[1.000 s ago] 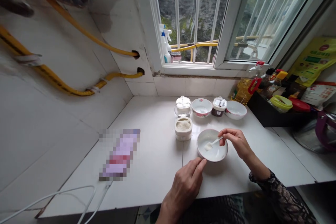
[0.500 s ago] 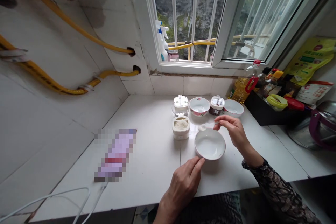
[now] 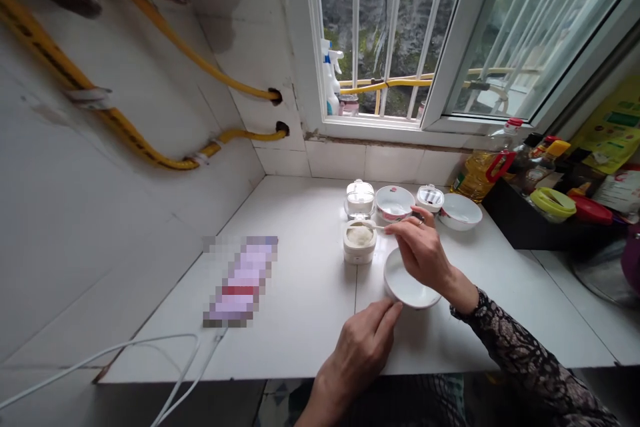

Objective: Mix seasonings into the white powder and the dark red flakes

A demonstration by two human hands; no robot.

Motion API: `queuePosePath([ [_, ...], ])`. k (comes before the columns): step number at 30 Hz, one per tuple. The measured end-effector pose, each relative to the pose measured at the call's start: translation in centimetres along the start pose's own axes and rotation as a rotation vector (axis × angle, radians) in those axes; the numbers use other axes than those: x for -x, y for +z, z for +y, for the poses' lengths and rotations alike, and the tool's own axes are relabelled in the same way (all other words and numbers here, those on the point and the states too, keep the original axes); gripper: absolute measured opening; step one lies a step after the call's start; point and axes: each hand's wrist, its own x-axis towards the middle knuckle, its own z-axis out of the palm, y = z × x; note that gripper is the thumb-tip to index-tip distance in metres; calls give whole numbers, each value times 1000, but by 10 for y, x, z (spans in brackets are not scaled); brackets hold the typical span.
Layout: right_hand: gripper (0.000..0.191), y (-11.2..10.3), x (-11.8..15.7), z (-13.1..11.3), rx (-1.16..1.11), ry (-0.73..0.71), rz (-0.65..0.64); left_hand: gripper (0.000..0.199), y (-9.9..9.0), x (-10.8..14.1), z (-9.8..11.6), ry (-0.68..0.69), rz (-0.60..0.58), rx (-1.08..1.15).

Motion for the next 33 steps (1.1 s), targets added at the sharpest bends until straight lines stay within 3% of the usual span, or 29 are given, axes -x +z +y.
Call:
queuePosePath([
  [6,15,-23,17,13,-356,509,129,36,-1,0,1,-18,-45,-27],
  [9,17,-38,39,22,-332,585,123,35,-3,-1,2,-32,-55,-35],
  [13,17,-47,64,31,-39,477,-49,34,-4,-2,3,-29,-74,-27],
  [19,21,-32,67,22,204,275,-202,35,-4,-2,1,-19,-58,2],
  [25,22,-29,59,13,-24,216,-373,33,-5,1,1,-12,-26,1],
  [30,22,-29,57,16,111,183,-305,34,-7,0,1,-3,-28,6],
  [33,22,-34,55,11,32,105,-403,34,-8,-1,1,-8,-41,10],
])
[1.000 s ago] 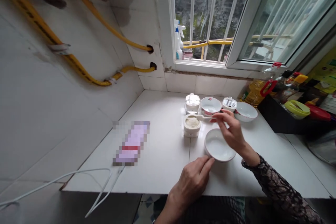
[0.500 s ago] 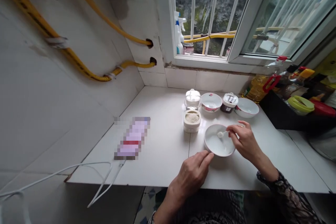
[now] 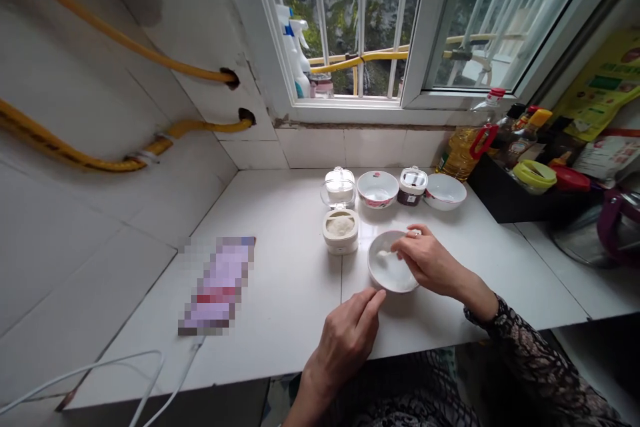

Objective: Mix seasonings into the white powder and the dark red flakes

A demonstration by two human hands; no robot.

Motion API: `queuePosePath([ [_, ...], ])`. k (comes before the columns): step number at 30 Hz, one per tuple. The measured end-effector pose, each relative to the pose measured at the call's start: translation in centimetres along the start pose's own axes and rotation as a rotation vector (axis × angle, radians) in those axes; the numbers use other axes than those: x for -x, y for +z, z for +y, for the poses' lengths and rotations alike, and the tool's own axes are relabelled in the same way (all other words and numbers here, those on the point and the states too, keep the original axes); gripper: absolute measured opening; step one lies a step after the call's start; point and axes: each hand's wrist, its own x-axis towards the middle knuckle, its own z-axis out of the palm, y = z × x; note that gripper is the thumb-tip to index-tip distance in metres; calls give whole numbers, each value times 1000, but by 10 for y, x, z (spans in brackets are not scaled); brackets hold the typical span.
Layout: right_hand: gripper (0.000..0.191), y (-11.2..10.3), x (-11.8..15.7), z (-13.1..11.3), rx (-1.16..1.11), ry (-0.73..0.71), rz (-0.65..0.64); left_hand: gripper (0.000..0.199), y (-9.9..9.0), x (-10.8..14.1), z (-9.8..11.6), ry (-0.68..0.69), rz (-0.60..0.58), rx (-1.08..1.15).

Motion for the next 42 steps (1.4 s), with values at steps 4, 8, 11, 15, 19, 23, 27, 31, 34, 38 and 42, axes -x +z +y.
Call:
queuePosePath([
  [4,22,-12,2,-8,-166,-62,-114,34,-1,1,0,-7,1,4],
  [8,22,-10,0,-5,-141,-70,22,38,1,3,0,-44,-2,-11],
  [11,25,-5,1,-2,-178,-116,-5,41,4,2,-2,-97,-6,-44],
  [15,26,-9,6,0,-264,-67,-80,37,6,-3,-3,-133,-23,-92],
  [19,23,-15,8,3,-300,-37,-64,32,3,-7,-4,-210,-52,-91],
  [23,22,-8,4,8,-197,-48,-34,30,0,-10,-2,-364,-102,-6],
  [27,23,-3,2,9,-125,-74,-58,29,2,-12,0,-413,-118,107],
  [31,24,-17,7,3,-164,-94,-149,19,8,-13,-1,-355,-101,82],
  [34,23,-33,13,-1,-168,-59,-102,13,11,-14,-2,-293,-58,9],
  [38,19,-48,23,-9,-194,24,-4,7,13,-9,2,-177,6,-58],
  [42,18,-44,33,-19,-264,57,-39,10,13,-5,4,-108,28,-77],
])
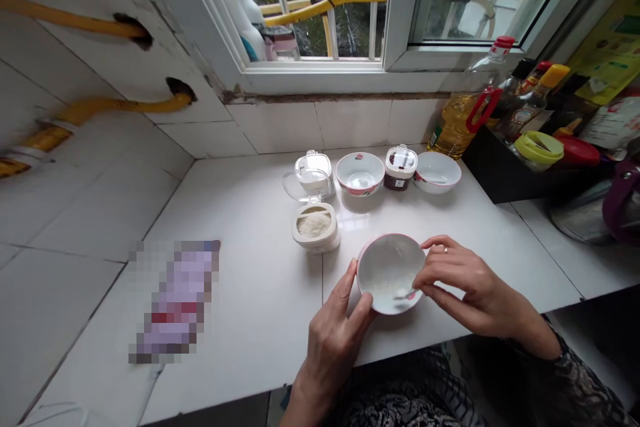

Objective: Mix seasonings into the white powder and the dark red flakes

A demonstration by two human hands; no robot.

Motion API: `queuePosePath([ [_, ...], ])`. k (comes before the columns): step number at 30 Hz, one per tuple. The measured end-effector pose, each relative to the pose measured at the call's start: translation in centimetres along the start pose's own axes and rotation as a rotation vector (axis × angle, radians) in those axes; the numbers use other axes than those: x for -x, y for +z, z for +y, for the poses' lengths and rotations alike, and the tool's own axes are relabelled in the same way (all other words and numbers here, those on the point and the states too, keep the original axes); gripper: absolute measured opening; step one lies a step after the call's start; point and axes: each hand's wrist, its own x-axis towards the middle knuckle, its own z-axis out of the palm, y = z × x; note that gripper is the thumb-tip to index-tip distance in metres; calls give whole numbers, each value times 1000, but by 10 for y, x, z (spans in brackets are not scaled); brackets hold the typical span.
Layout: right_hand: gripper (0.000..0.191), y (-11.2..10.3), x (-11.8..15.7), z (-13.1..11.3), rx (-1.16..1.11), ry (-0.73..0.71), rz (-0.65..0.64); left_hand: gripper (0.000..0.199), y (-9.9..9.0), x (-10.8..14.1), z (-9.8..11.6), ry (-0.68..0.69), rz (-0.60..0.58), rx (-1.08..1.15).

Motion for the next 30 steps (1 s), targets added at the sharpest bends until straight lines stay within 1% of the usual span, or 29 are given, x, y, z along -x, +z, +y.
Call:
queuePosePath([
  [2,20,9,3,0,15,-5,-28,9,0,0,0,2,7,-8],
  [6,18,21,3,-2,91,3,102,9,0,-3,0,6,19,-16],
  [10,18,31,-3,-11,17,10,185,10,1,-3,1,20,29,-21],
  [12,18,39,-5,-13,-6,70,186,11,2,-3,1,31,42,-40],
  [15,20,46,-5,-11,62,177,242,11,2,-2,1,60,63,-64],
  [17,20,46,-4,-9,91,206,277,11,1,-3,2,80,69,-71],
  [21,17,51,-5,-13,58,204,357,12,1,-5,5,104,74,-74],
  [23,18,56,-6,-15,65,218,353,13,1,-6,6,107,80,-81],
  [25,20,58,-3,-15,137,244,343,13,2,-5,6,109,87,-88],
  [27,20,54,2,-13,205,270,335,13,2,-5,6,110,91,-89],
  [30,19,41,10,-11,240,288,346,11,3,-4,5,118,94,-95],
])
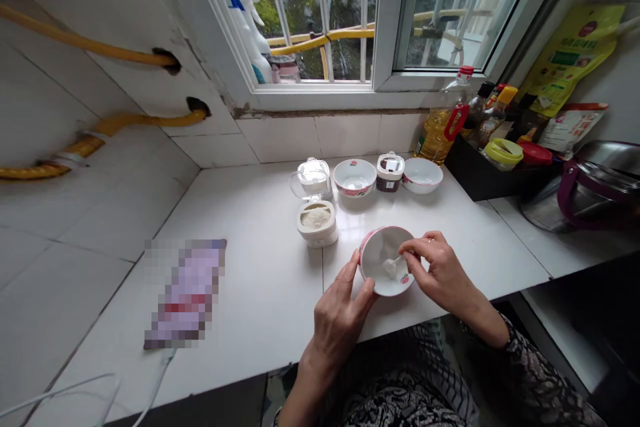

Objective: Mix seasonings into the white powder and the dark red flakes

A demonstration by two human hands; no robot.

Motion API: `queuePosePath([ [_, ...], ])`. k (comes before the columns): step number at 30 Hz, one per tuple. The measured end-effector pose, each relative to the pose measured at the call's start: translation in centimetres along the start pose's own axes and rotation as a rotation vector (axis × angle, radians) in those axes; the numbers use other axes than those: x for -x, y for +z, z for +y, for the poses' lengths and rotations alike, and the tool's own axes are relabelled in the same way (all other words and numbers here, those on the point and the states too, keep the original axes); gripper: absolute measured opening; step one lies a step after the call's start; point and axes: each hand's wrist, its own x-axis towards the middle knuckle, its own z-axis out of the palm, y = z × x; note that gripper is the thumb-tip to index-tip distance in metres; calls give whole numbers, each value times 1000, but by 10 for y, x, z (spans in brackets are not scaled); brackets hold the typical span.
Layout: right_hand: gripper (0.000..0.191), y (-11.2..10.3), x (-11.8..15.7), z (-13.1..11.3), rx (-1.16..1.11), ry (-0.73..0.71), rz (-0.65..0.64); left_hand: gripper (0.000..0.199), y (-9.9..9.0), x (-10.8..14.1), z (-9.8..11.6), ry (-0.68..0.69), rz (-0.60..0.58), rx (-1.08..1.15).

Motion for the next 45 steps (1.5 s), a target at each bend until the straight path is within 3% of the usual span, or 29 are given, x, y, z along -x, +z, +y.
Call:
queuePosePath([
  [4,20,-11,2,7,158,-9,46,9,0,-1,1,7,13,-20],
  [8,22,-4,7,8,178,72,-22,11,2,-3,3,33,34,-18],
  [12,23,8,13,4,-128,278,-45,16,4,-4,3,72,45,-2],
  [17,19,19,18,1,-571,518,31,16,5,-3,3,79,49,-12],
  [21,21,23,20,5,-777,610,108,11,5,-3,2,54,52,-35],
  [28,19,21,14,11,-915,637,240,15,6,2,-4,-129,19,8],
  [37,20,26,4,18,-1027,685,272,13,7,5,-6,-257,-32,55],
  [41,20,24,-19,15,-1042,626,279,14,8,6,-7,-269,-38,69],
  [45,18,26,-56,2,-1035,480,263,15,7,5,-7,-285,-31,57],
])
